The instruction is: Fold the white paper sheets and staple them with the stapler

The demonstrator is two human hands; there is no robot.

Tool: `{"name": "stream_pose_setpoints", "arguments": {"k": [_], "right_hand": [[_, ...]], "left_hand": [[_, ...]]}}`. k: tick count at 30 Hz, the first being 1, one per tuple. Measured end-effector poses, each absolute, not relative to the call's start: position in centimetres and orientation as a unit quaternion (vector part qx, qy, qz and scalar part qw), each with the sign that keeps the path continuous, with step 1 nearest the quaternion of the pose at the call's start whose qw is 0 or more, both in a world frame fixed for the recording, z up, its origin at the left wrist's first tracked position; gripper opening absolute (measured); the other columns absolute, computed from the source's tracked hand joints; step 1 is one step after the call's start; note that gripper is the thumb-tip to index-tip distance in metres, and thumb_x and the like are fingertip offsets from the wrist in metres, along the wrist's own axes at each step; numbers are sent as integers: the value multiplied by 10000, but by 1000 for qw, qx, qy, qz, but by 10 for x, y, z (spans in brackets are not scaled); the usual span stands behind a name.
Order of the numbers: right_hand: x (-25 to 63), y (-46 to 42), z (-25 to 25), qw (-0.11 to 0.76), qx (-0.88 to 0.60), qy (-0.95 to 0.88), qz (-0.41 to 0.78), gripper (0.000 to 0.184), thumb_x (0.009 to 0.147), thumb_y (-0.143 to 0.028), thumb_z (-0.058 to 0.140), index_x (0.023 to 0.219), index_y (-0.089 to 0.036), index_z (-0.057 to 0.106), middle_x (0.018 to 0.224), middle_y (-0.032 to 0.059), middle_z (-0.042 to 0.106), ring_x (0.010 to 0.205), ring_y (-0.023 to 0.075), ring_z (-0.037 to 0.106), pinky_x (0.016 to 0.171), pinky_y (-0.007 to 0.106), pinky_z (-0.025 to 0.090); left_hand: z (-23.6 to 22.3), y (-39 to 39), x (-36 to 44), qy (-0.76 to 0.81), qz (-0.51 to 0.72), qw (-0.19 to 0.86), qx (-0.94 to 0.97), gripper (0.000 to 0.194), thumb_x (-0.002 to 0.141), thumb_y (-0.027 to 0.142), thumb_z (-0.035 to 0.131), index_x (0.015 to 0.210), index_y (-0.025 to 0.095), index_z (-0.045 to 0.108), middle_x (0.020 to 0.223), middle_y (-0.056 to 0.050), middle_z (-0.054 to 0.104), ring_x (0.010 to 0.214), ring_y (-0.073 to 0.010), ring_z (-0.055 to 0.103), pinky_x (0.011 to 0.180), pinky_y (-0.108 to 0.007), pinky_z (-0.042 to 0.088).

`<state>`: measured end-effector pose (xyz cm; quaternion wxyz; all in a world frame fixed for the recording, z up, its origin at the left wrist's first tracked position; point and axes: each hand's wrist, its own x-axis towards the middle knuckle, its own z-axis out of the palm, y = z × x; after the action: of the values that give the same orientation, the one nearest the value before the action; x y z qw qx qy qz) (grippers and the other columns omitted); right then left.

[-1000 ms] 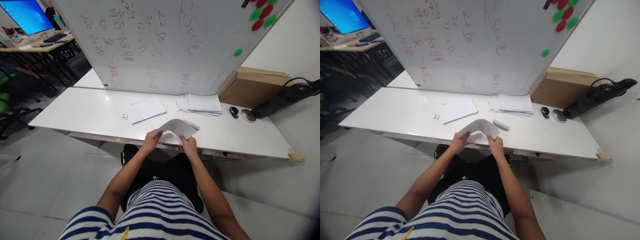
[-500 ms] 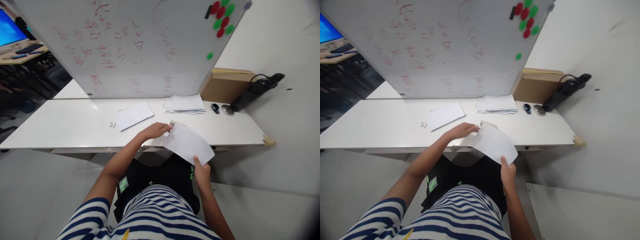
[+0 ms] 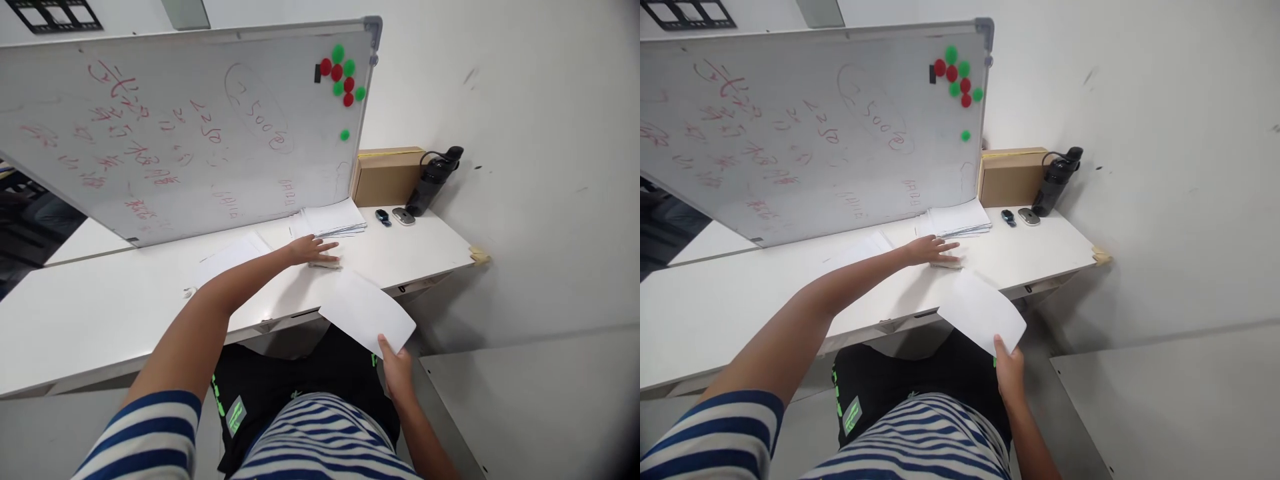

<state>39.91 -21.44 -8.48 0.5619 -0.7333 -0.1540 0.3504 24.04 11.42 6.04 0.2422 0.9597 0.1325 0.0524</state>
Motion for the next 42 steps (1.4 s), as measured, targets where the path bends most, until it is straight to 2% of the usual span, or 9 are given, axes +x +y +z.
{"name": "stream_pose_setpoints", "arguments": {"k": [3,6,9,11,14,20,27,32,42], "right_hand": [[401,-209,-92,558,-734,-171,348,510,722,-529,655,1055,-143,666,1046,104,707,949,287,674,762,358,551],[401,-205,-92,558,-728,-185,353,499,734,-524,644,1065,-152,671,1063,105,701,963,288,671,760,350,552],[400,-204,-85,557,-720,-174,376,501,739,-515,649,1074,-142,660,1089,112,692,975,283,667,777,343,552],[399,-203,-80,553,-716,-161,395,508,733,-510,662,1069,-130,654,1090,117,690,969,282,668,770,345,556],[400,-203,-75,547,-708,-163,415,506,720,-508,678,1065,-138,650,1078,108,695,935,285,677,696,345,569],[400,-189,-63,506,-699,-212,459,499,694,-476,721,1056,-136,671,1090,115,690,980,288,659,809,367,542],[388,-160,-55,432,-678,-276,526,497,670,-448,742,1048,-130,689,1073,124,695,992,308,652,863,416,516],[384,-152,-53,424,-669,-289,538,483,646,-427,763,1022,-130,700,1054,121,702,985,309,655,880,419,513],[374,-145,-55,394,-657,-270,584,492,640,-408,777,1028,-118,686,1072,123,695,983,294,661,850,381,540]], "left_hand": [[59,104,241,150,1,249,957,338,713,153,579,990,315,686,1341,-40,544,1124,-252,489,875,-337,332],[52,89,250,156,-19,227,961,87,711,190,625,716,255,683,1258,-59,606,1154,-277,473,868,-346,332],[39,76,261,168,-23,181,969,319,699,288,694,440,197,532,890,-117,704,1019,-294,535,834,-354,317],[30,69,260,213,-42,151,964,447,712,413,701,391,186,490,647,-117,655,896,-283,565,794,-352,307],[21,58,241,290,-82,119,946,497,693,578,685,418,188,547,556,-104,611,834,-280,578,746,-344,295],[28,31,154,370,-49,128,919,474,681,667,648,594,201,645,692,-85,638,838,-269,596,726,-325,316],[22,-2,75,474,40,134,869,314,859,509,541,906,229,676,909,-87,661,822,-235,596,699,-293,369],[9,-13,56,493,111,181,844,319,854,489,556,1066,275,662,1103,-76,652,991,-263,580,765,-306,407],[14,-15,54,485,98,194,847,441,895,553,432,1151,245,616,1178,-52,624,1049,-248,562,831,-339,442]]}}
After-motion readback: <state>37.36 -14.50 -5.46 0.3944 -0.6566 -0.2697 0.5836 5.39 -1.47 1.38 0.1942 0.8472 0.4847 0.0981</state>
